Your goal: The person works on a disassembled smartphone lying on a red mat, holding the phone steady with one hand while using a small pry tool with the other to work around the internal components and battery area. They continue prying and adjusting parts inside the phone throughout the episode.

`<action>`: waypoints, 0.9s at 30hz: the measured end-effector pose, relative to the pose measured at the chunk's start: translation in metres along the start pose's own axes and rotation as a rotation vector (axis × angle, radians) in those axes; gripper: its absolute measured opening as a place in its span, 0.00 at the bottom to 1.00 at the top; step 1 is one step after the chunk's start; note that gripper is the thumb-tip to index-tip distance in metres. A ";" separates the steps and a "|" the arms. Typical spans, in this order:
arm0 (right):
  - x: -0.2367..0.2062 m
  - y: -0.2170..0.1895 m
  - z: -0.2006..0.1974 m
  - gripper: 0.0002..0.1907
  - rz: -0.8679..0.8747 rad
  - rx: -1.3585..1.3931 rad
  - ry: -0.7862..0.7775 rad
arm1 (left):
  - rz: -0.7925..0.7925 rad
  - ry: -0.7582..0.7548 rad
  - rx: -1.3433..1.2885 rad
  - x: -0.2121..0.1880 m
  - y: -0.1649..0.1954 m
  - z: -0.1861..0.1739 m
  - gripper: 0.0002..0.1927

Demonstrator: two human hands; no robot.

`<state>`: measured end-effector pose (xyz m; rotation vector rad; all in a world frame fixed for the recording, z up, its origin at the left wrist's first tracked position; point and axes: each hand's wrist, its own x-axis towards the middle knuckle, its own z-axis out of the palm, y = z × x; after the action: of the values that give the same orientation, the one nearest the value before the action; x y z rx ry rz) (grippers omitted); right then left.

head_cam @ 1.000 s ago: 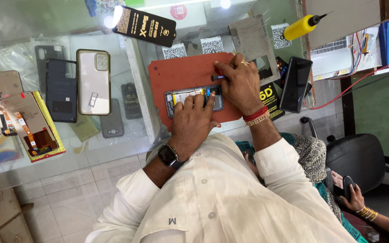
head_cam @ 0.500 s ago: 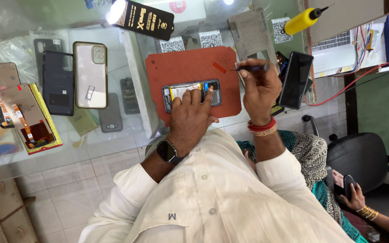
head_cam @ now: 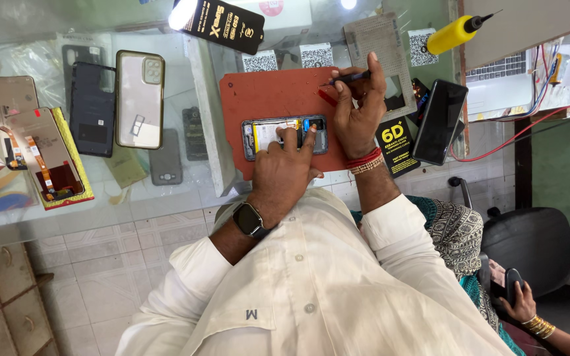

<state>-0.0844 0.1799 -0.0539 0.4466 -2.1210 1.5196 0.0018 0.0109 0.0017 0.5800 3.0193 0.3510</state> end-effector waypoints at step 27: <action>-0.027 -0.020 -0.007 0.35 0.042 0.146 0.001 | 0.001 0.100 -0.083 -0.004 0.000 0.003 0.46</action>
<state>-0.0503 0.1795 -0.0517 0.4550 -2.0386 1.7053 0.0059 0.0099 -0.0008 0.5741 3.0810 0.5174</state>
